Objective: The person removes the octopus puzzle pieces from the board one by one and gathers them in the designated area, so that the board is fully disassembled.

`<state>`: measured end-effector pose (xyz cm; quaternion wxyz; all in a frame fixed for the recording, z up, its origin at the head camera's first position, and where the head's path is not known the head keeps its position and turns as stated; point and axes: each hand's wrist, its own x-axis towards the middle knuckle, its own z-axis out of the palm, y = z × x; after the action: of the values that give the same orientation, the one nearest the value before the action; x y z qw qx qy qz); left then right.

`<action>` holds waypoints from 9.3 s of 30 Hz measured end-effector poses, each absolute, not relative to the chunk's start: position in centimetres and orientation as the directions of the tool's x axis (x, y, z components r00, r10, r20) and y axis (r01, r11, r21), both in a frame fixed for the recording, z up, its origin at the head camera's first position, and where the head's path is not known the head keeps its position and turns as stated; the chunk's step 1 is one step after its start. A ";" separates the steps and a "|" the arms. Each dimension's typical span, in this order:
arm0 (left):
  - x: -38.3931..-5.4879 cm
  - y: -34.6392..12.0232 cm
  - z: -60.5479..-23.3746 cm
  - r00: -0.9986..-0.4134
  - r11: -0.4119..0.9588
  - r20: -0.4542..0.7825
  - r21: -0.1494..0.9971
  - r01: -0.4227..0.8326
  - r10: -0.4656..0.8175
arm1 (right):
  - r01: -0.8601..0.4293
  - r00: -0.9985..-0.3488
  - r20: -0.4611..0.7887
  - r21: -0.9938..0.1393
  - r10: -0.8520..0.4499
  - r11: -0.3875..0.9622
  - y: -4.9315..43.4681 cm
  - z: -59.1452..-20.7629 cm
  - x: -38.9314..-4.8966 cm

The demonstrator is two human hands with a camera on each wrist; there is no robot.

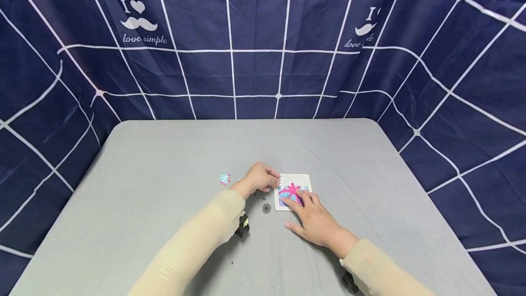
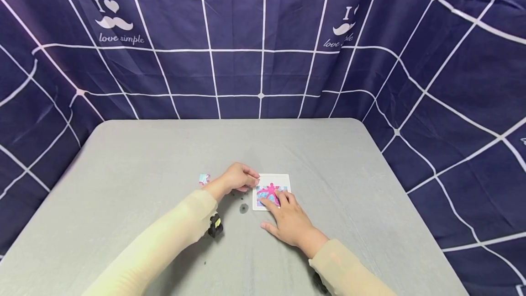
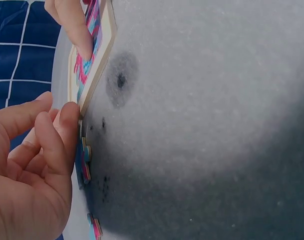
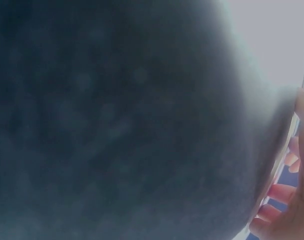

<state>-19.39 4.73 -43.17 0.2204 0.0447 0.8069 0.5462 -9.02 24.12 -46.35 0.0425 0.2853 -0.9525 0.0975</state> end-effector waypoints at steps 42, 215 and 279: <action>-19.2 5.4 -42.8 -0.894 0.399 -0.321 0.899 -0.183 0.314 | -0.575 -0.817 0.160 -0.152 -0.554 0.804 24.4 -46.2 -9.1; -18.6 -6.2 -43.4 -0.816 0.343 -0.391 0.904 -0.254 0.425 | -0.522 -0.853 0.098 -0.196 -0.513 0.830 24.1 -45.5 -8.6; -18.8 2.7 -43.4 -0.810 0.200 -0.342 0.939 -0.278 0.477 | -0.674 -0.735 0.036 -0.147 -0.677 0.724 28.3 -45.0 -8.8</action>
<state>-18.81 2.71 -43.43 0.3005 0.0696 0.7141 0.6284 -8.77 28.34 -45.01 -0.0101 0.3636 -0.9284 0.0752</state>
